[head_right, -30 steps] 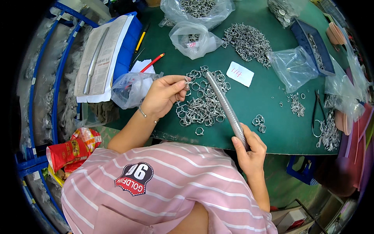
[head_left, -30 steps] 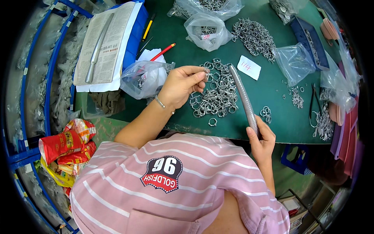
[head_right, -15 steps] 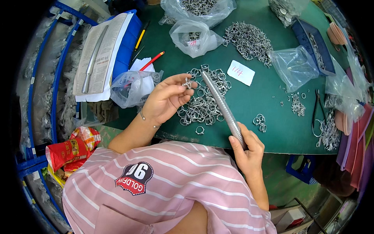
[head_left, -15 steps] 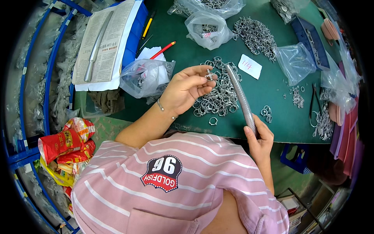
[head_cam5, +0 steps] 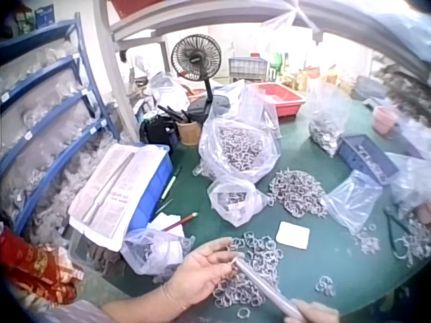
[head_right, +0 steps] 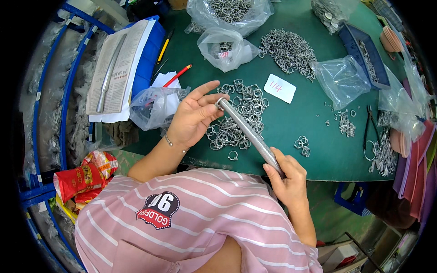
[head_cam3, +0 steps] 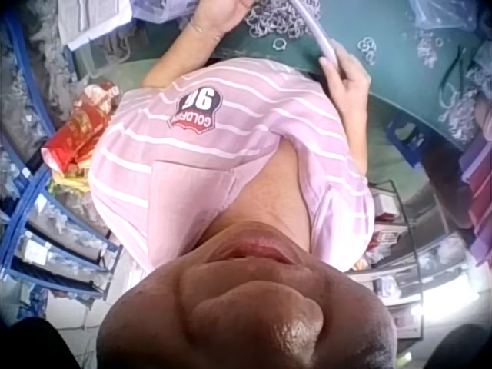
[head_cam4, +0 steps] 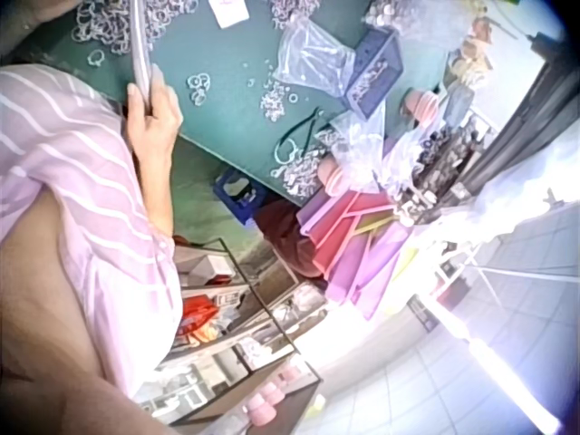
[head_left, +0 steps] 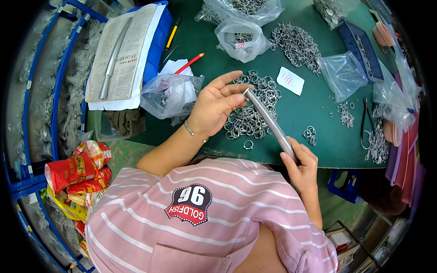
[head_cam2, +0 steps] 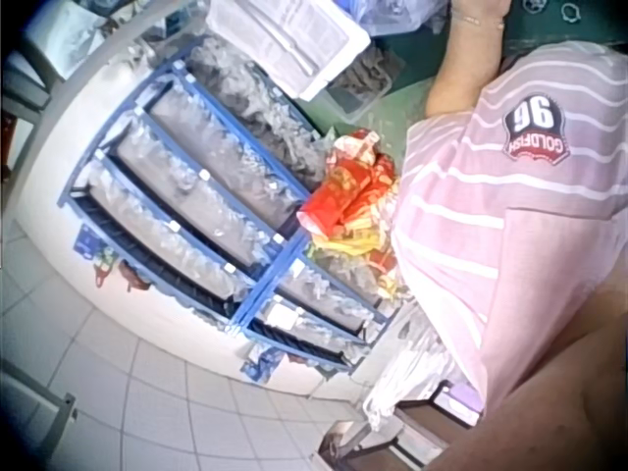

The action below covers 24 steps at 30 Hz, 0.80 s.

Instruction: The person repeatedly picks up small metal rings from a pile on a green workbench and presses them against a cylindrical metal rod to shape or smooth them. The person handles the rings one at a time, placing each back on the table after treatment.

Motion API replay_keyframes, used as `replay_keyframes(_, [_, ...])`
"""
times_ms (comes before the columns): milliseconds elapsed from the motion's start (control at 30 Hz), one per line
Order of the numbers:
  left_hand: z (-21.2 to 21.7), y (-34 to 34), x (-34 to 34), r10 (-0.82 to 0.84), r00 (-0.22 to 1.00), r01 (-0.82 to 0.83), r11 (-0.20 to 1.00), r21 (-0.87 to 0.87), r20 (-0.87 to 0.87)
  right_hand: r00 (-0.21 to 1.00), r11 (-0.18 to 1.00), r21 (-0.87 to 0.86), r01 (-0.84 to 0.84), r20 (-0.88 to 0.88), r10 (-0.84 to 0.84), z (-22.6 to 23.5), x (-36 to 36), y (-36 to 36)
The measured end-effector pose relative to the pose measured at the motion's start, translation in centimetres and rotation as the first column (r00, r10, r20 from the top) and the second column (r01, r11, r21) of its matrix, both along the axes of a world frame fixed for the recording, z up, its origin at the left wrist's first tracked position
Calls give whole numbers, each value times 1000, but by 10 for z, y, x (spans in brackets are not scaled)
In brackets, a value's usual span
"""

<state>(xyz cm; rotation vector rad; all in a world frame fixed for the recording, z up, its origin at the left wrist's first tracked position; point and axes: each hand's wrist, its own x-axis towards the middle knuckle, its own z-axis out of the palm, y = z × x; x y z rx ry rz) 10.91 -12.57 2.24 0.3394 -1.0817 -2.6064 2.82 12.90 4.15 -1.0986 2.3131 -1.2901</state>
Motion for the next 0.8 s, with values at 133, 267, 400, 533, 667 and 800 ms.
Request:
replay_keyframes(133, [4,10,4,-127,990,137,971,-194,63,998,998,23,-51,-43,52,11,-3,-6])
replay_keyframes(267, [-5,17,9,-332,942,326,937,-128,-36,997,997,-13,-73,-38,72,16,2,-15])
replay_keyframes(400, [-6,20,9,-312,940,291,945,-151,-136,995,999,-21,-41,-92,39,13,2,-18])
replay_keyframes(533, [-6,18,9,-260,964,232,922,-310,-51,975,998,-42,-39,-220,28,6,3,-18])
replay_keyframes(667, [-2,18,8,-251,967,225,908,-354,-30,943,999,-16,-40,-330,32,8,2,-18])
replay_keyframes(800, [-1,17,8,-251,968,232,893,-386,3,907,999,6,-32,-419,32,8,2,-17])
